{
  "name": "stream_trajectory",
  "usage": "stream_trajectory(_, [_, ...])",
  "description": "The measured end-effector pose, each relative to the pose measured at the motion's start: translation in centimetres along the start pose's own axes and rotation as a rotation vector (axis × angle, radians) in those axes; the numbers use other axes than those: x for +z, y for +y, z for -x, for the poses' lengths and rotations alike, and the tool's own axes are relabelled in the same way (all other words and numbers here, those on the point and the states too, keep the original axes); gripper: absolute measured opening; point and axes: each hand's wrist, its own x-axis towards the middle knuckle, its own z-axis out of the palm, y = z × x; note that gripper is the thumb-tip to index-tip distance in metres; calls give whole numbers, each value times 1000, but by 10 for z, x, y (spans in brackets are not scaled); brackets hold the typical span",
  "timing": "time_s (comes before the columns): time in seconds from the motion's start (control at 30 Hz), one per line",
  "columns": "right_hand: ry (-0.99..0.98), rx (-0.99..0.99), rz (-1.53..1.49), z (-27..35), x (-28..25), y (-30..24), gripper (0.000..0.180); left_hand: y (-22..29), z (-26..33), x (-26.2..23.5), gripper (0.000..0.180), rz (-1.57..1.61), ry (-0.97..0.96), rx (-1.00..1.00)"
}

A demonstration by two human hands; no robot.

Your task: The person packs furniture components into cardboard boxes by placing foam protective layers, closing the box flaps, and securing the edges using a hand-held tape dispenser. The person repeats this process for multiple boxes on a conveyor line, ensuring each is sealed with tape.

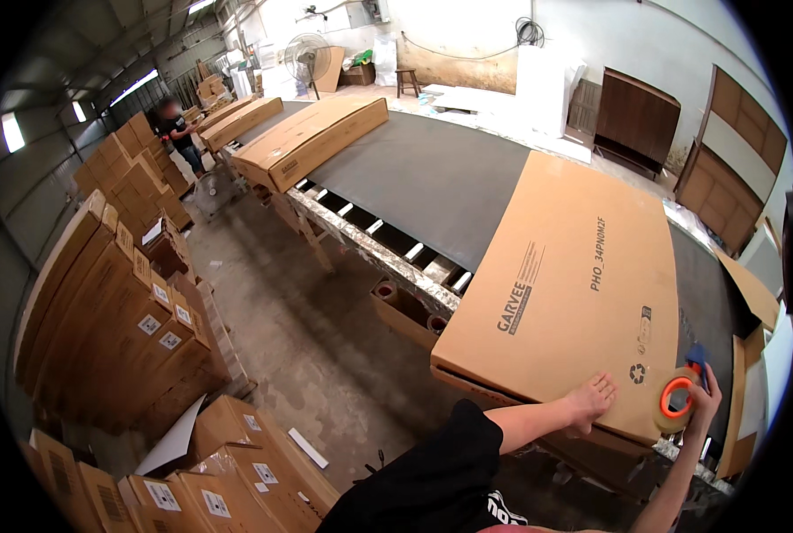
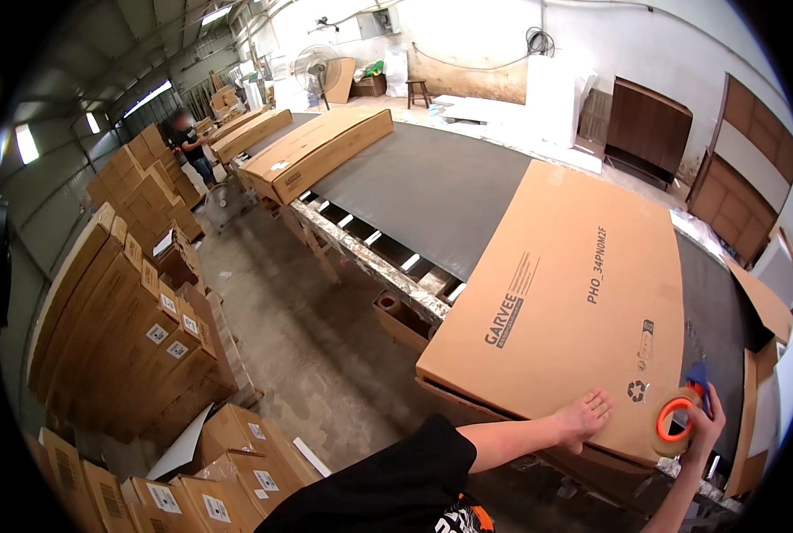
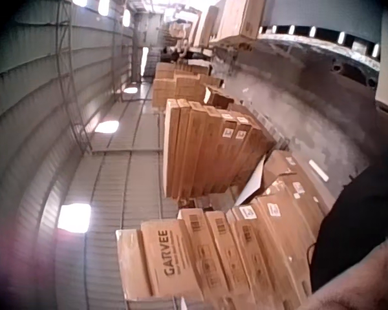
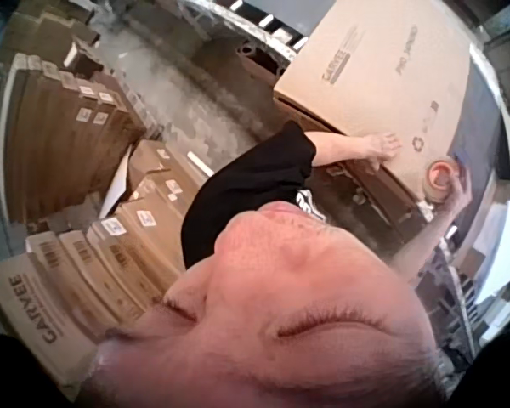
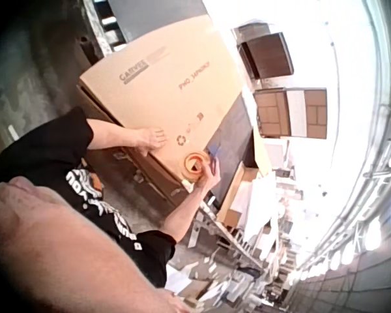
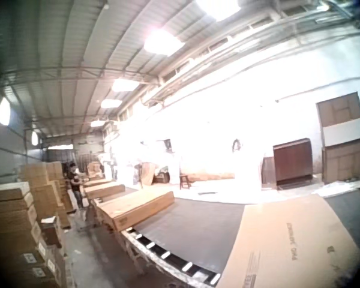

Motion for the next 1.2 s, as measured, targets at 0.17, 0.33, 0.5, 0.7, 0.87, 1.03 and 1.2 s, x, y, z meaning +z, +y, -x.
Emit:
stream_trajectory(0.17, [-260,48,1200,-30,65,-35,44,-13,2,9,99,17,59,-44])
stream_trajectory(0.33, [-656,250,1338,4,23,16,51,-10,9,6,96,22,32,-41])
stream_trajectory(0.5, [-583,301,1420,140,2,96,45,-6,18,-18,89,-59,30,-28])
stream_trajectory(0.7, [-909,193,1647,127,117,127,35,-14,31,-18,89,-73,61,-34])
stream_trajectory(0.87, [-660,392,1259,195,126,176,50,-22,33,-16,91,-38,58,-1])
stream_trajectory(1.03, [-388,441,1080,248,158,136,40,-22,57,-20,83,26,173,81])
stream_trajectory(1.2, [-108,477,903,273,155,81,38,-126,213,-114,92,-75,-2,-5])
